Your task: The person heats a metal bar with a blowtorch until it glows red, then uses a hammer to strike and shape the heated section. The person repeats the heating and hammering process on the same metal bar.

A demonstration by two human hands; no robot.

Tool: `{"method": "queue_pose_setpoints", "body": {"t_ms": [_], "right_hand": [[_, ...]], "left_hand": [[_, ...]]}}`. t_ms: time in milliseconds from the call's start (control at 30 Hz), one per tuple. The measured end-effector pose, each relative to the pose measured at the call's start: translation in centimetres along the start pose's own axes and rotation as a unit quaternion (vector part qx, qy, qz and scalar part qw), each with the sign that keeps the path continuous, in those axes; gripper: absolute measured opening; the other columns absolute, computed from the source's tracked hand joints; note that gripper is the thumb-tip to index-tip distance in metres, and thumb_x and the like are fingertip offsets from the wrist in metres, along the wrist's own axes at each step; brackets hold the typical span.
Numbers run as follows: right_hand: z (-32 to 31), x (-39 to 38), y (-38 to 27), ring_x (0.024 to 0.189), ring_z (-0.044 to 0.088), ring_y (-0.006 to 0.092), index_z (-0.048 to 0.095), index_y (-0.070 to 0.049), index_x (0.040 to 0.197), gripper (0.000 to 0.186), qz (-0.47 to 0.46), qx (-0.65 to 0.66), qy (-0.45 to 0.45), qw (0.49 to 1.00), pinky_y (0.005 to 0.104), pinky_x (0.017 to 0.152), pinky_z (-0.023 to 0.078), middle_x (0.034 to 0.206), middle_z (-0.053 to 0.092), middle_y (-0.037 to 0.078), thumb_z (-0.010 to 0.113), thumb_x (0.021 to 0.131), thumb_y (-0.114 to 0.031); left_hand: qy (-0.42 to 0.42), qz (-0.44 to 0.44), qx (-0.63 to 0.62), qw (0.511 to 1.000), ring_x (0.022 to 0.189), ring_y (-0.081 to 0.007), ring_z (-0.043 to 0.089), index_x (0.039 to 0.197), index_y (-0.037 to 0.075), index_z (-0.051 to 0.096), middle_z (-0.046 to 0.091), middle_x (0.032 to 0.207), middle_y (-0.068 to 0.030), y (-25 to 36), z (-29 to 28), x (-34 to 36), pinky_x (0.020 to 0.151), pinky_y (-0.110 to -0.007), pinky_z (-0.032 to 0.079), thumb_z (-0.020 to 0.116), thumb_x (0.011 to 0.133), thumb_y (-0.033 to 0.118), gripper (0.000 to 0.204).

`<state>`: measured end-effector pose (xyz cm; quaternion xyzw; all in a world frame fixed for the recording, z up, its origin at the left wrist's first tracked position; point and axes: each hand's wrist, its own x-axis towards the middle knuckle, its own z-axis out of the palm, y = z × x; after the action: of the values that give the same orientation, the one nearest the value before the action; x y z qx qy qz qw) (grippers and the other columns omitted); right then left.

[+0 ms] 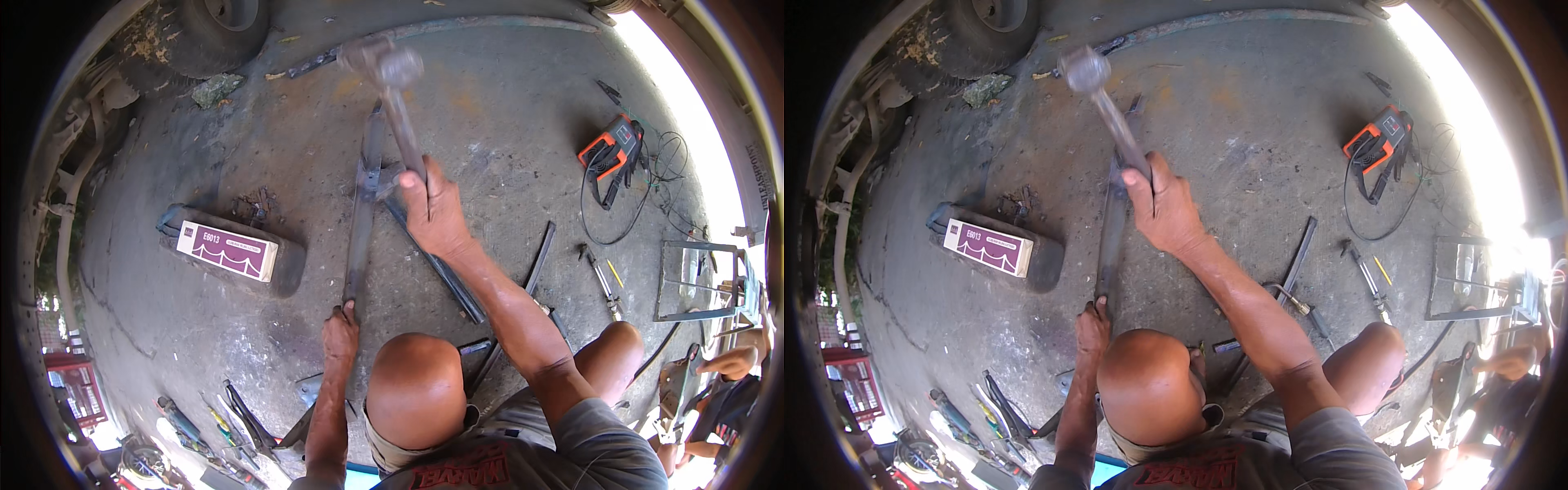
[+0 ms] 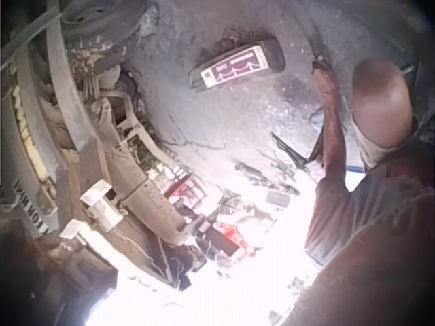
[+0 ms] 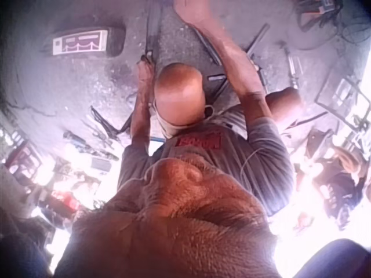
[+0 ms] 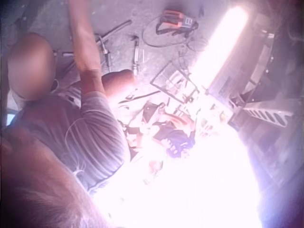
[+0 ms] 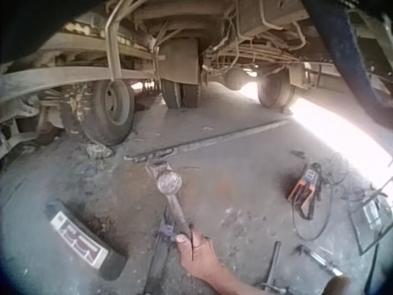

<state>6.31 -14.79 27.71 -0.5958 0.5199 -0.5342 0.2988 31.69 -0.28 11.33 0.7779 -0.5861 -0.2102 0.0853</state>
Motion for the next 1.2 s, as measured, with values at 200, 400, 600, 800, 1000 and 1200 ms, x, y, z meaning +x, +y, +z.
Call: {"method": "queue_pose_setpoints", "body": {"t_ms": [200, 400, 600, 800, 1000, 1200], "right_hand": [[2.6, -7.2, 12.3, 0.086, 0.071, 0.0513, 0.062, 0.003, 0.101, 0.058, 0.276, -0.152, -0.147, 0.938, 0.0564, 0.073, 0.053, 0.081, 0.066, 0.034, 0.049, 0.107, -0.054], [-1.3, -2.2, 7.1, 0.069, 0.063, 0.0253, 0.056, 0.000, 0.088, 0.074, 0.241, -0.118, -0.036, 0.963, 0.0452, 0.065, 0.049, 0.068, 0.057, 0.014, 0.043, 0.104, -0.071], [-1.5, -0.4, 1.3, 0.076, 0.071, 0.0498, 0.056, 0.002, 0.093, 0.060, 0.105, -0.046, 0.024, 0.993, 0.0516, 0.068, 0.053, 0.073, 0.063, 0.031, 0.048, 0.108, -0.056], [1.3, -4.9, 13.2, 0.086, 0.069, 0.0560, 0.060, 0.005, 0.106, 0.055, 0.212, -0.220, -0.118, 0.945, 0.0592, 0.075, 0.055, 0.084, 0.069, 0.035, 0.050, 0.107, -0.049], [1.8, -3.5, 8.1, 0.094, 0.069, 0.0562, 0.064, 0.006, 0.108, 0.055, 0.234, -0.183, -0.095, 0.950, 0.0584, 0.083, 0.056, 0.093, 0.069, 0.037, 0.051, 0.107, -0.048], [0.3, -5.6, 10.9, 0.095, 0.068, 0.0572, 0.064, 0.006, 0.106, 0.056, 0.234, -0.219, -0.112, 0.941, 0.0594, 0.082, 0.055, 0.093, 0.069, 0.037, 0.049, 0.107, -0.048]], "left_hand": [[0.000, 0.004, 0.002, 1.000, 0.083, -0.0561, 0.068, 0.090, -0.004, 0.067, 0.068, 0.083, -0.0367, 0.7, -0.3, 0.0, 0.072, -0.062, 0.055, 0.048, 0.109, 0.044, 0.055], [0.015, 0.015, -0.011, 1.000, 0.081, -0.0554, 0.069, 0.088, -0.004, 0.066, 0.067, 0.080, -0.0370, -1.9, 0.5, -1.0, 0.072, -0.062, 0.054, 0.049, 0.109, 0.044, 0.055], [0.004, 0.010, 0.007, 1.000, 0.080, -0.0551, 0.069, 0.089, -0.004, 0.067, 0.068, 0.079, -0.0360, -1.8, 0.3, -1.8, 0.070, -0.061, 0.055, 0.050, 0.108, 0.045, 0.055], [-0.002, 0.022, 0.006, 1.000, 0.081, -0.0557, 0.068, 0.092, -0.004, 0.067, 0.068, 0.081, -0.0364, -1.2, 0.1, -1.4, 0.071, -0.062, 0.054, 0.050, 0.108, 0.047, 0.056], [-0.023, 0.010, 0.008, 1.000, 0.087, -0.0571, 0.067, 0.099, -0.004, 0.068, 0.068, 0.084, -0.0368, -3.3, -0.5, -2.3, 0.077, -0.064, 0.053, 0.047, 0.108, 0.050, 0.058], [-0.032, -0.009, 0.021, 0.999, 0.088, -0.0565, 0.068, 0.101, -0.004, 0.068, 0.069, 0.085, -0.0362, -2.1, -0.5, -2.8, 0.079, -0.063, 0.054, 0.044, 0.108, 0.052, 0.062]]}}
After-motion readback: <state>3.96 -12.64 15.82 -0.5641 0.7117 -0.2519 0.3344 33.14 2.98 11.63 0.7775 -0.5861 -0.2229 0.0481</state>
